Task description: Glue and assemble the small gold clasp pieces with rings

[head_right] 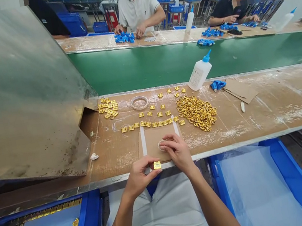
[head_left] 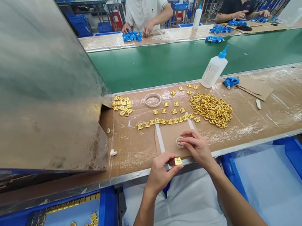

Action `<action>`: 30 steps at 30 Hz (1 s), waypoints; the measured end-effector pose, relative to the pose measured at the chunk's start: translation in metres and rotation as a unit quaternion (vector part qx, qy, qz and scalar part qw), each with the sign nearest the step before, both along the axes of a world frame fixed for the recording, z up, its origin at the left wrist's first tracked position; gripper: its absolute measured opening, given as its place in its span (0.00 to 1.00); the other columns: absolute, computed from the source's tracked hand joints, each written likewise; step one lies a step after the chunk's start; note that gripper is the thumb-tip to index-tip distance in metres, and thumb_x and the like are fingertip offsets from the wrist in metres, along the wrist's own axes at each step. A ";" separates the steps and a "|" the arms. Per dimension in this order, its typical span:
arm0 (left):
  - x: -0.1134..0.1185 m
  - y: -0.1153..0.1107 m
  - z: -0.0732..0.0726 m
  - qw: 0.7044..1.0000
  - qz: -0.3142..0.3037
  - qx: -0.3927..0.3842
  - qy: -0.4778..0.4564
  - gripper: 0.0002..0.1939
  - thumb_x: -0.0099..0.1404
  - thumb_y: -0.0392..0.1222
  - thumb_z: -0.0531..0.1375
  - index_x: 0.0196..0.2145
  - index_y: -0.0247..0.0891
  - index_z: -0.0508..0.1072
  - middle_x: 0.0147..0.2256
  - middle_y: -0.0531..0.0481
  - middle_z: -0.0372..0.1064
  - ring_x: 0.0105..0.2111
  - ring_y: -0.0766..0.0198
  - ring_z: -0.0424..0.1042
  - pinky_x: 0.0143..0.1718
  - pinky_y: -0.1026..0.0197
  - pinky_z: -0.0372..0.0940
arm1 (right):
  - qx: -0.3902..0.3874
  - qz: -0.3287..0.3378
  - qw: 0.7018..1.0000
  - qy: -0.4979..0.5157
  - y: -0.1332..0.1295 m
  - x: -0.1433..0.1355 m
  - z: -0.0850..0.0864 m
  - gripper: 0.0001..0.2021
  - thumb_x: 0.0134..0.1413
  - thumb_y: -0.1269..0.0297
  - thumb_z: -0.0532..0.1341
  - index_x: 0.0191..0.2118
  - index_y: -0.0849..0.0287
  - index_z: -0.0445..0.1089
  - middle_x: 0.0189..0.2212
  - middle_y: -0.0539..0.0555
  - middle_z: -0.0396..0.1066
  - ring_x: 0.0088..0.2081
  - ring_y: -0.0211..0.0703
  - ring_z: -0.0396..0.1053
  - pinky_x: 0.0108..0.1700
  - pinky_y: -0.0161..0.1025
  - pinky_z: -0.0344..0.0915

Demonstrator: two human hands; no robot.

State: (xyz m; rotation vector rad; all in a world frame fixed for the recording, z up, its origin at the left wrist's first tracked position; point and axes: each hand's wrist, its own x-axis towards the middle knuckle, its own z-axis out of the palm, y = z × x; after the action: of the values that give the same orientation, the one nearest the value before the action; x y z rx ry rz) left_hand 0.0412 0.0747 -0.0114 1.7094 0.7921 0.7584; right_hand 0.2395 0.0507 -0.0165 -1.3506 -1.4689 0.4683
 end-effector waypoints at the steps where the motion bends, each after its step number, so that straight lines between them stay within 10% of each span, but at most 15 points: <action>1: 0.000 0.000 0.000 1.000 -0.001 0.000 0.000 0.16 0.63 0.52 0.66 0.39 0.36 0.80 0.29 0.49 0.73 0.29 0.64 0.69 0.35 0.63 0.66 | 0.011 0.007 1.000 -0.017 0.001 -0.001 0.000 0.13 0.70 0.56 0.61 0.39 0.52 0.82 0.43 0.57 0.73 0.42 0.46 0.74 0.44 0.43 0.74; 14: -0.002 0.001 -0.001 1.000 -0.002 0.006 -0.019 0.12 0.63 0.46 0.66 0.39 0.35 0.80 0.30 0.49 0.75 0.31 0.64 0.71 0.36 0.64 0.67 | 0.035 -0.014 0.992 -0.118 -0.002 0.002 0.007 0.15 0.73 0.62 0.56 0.40 0.55 0.80 0.43 0.58 0.72 0.37 0.44 0.73 0.40 0.39 0.73; 30: 0.006 -0.001 -0.003 0.987 0.064 -0.139 -0.049 0.15 0.59 0.47 0.65 0.40 0.33 0.79 0.30 0.50 0.68 0.24 0.69 0.67 0.23 0.67 0.68 | 0.009 -0.094 0.994 0.056 -0.006 -0.004 0.001 0.12 0.64 0.57 0.64 0.33 0.55 0.81 0.31 0.55 0.76 0.34 0.47 0.74 0.37 0.40 0.71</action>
State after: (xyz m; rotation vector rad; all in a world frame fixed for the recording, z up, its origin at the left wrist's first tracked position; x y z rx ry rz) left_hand 0.0477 0.0741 -0.0148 1.3712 0.9010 0.7740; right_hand 0.2354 0.0442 -0.0155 -1.4096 -1.2389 0.4019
